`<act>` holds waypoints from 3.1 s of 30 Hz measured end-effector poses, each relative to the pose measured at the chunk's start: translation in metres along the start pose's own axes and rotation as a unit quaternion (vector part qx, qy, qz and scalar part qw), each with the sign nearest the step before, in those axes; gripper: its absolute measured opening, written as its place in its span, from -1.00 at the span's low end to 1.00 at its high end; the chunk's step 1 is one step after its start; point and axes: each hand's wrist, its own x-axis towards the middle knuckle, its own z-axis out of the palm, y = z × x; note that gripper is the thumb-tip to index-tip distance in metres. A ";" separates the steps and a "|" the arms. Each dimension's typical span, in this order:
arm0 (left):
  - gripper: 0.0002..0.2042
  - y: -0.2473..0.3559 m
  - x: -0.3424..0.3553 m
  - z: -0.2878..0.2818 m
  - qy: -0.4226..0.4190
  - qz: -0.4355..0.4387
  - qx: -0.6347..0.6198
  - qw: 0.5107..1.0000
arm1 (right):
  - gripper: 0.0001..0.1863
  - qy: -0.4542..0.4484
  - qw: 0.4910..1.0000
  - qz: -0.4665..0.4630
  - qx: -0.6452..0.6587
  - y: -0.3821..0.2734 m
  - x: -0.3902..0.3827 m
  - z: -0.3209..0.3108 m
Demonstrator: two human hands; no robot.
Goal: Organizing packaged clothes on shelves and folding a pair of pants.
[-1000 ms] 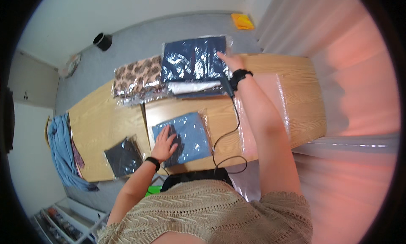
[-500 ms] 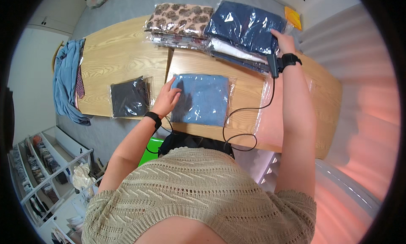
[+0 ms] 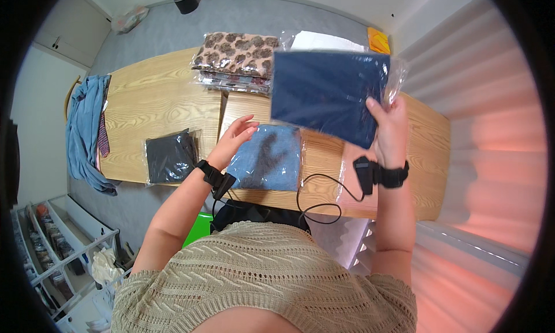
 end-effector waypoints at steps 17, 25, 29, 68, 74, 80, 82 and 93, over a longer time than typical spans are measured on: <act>-0.39 -0.085 -0.035 -0.069 0.084 -0.213 0.079 0.970 | -0.67 -0.025 0.960 0.277 0.039 0.226 -0.102 0.030; -0.58 -0.102 -0.031 -0.092 0.033 -0.311 -0.121 0.942 | -0.56 -0.068 0.941 0.331 0.007 0.235 -0.099 0.036; -0.69 -0.104 -0.029 -0.075 0.053 -0.171 -0.091 0.980 | -0.58 -0.040 0.956 0.290 -0.025 0.237 -0.100 0.034; -0.29 -0.120 0.063 -0.024 -0.168 0.217 0.668 0.692 | -0.46 -0.327 0.699 -0.139 -0.620 0.281 -0.046 0.062; -0.29 -0.115 0.035 -0.028 -0.151 0.247 0.642 0.710 | -0.42 -0.320 0.668 -0.125 -0.660 0.266 -0.071 0.076; -0.32 -0.076 -0.004 -0.039 -0.155 0.263 0.579 0.756 | -0.34 -0.328 0.692 -0.134 -0.630 0.227 -0.094 0.090; -0.33 -0.052 -0.012 -0.044 -0.152 0.287 0.561 0.761 | -0.34 -0.342 0.727 -0.106 -0.585 0.202 -0.096 0.090; -0.40 -0.034 -0.071 -0.097 -0.024 0.174 0.418 0.891 | -0.68 0.088 0.933 -0.033 -0.349 0.112 -0.014 -0.011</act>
